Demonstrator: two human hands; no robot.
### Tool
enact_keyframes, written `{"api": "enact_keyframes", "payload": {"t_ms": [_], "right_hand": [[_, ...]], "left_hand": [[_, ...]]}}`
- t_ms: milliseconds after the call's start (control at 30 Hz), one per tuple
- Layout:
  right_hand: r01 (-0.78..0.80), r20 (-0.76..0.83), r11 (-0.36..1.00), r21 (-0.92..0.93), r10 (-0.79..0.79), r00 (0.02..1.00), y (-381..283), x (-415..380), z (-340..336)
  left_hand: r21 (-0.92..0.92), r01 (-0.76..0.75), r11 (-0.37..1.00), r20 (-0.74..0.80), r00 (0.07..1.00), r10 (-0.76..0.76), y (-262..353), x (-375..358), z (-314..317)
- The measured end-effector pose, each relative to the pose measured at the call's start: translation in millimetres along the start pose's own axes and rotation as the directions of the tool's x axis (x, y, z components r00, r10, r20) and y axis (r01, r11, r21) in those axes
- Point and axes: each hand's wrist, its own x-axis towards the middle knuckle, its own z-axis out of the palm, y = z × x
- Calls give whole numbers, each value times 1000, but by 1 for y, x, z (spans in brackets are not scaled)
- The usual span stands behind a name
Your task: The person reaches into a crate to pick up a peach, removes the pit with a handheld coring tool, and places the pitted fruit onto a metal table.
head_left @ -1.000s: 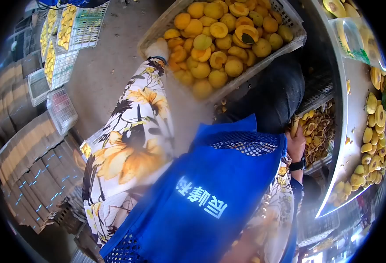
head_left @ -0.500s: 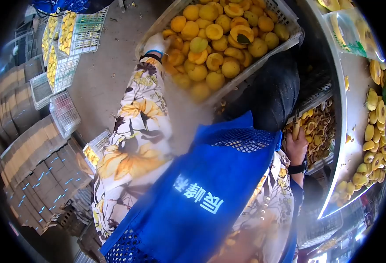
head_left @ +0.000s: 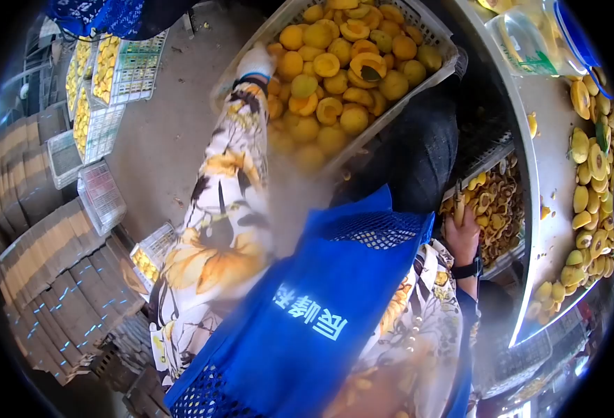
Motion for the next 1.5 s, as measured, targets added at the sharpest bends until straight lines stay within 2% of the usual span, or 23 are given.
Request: {"api": "enact_keyframes", "payload": {"t_ms": [67,167,200,300,333,400,433,533,567,600,633,700,733,833,900,1000,1167,1200,1233,1300,1367,1467,1500], "right_hand": [[-22,7,997,-72,22,1000,0,-2,5],[-16,10,1000,-5,16,1000,-1,3,9],[-69,52,997,-17,70,996,-5,6,8],[-71,4,995,68,71,997,-15,14,11],[-72,22,997,42,71,997,-19,18,7],[-7,-82,1000,-19,5,997,-15,19,2],[14,-122,999,-51,-20,992,-15,18,-2],[-7,-127,1000,13,9,992,-9,9,-4],[-12,-139,1000,-11,10,990,-7,7,-3],[-15,-143,1000,3,16,990,-7,4,-5],[-24,-139,1000,15,26,990,-6,-1,-7],[-31,-165,999,25,35,986,4,-14,-15],[-7,-169,999,33,12,986,6,-15,-15],[-126,-131,992,-21,122,984,-7,-26,-25],[-115,-95,990,-79,107,990,-2,-29,-19],[-130,-69,986,-102,124,990,-2,-24,-14],[-224,-60,974,-27,223,973,-21,-10,-10],[-207,-2,976,-65,207,978,-7,-7,-5],[-201,-32,975,-93,199,980,-4,-2,0],[-213,2,967,-139,215,977,2,8,3],[-168,18,980,-110,171,985,-5,7,1],[-112,-10,989,-100,111,994,1,5,1],[-104,-32,989,-102,101,994,2,6,0]], "left_hand": [[-9,-86,996,-12,996,86,-1,7,4],[34,-170,985,62,984,168,3,7,0],[53,-158,986,77,985,154,1,13,2],[86,-130,988,116,986,119,-3,31,34],[107,-190,976,155,973,172,-6,47,52],[32,-164,986,220,963,153,0,59,55],[-15,-269,963,210,941,266,25,26,9],[-61,-220,974,149,962,227,19,29,17],[-18,-95,995,201,975,97,20,35,21],[-17,-10,1000,165,986,13,23,31,19],[48,11,999,188,982,-20,25,31,20],[-39,54,998,158,986,-47,39,4,11],[1,48,999,134,990,-48,34,2,17],[38,16,999,8,1000,-17,51,3,3],[-6,-97,995,57,994,97,68,5,-22],[79,-75,994,80,994,69,66,44,4],[46,-121,992,91,989,117,58,55,25],[54,-133,990,93,988,127,60,61,31],[53,-146,988,88,986,141,69,68,36],[49,-84,995,100,992,79,83,68,42],[65,-87,994,109,991,80,80,61,20],[158,-268,950,190,953,237,75,81,10],[140,-248,959,119,965,232,83,86,5]]}}
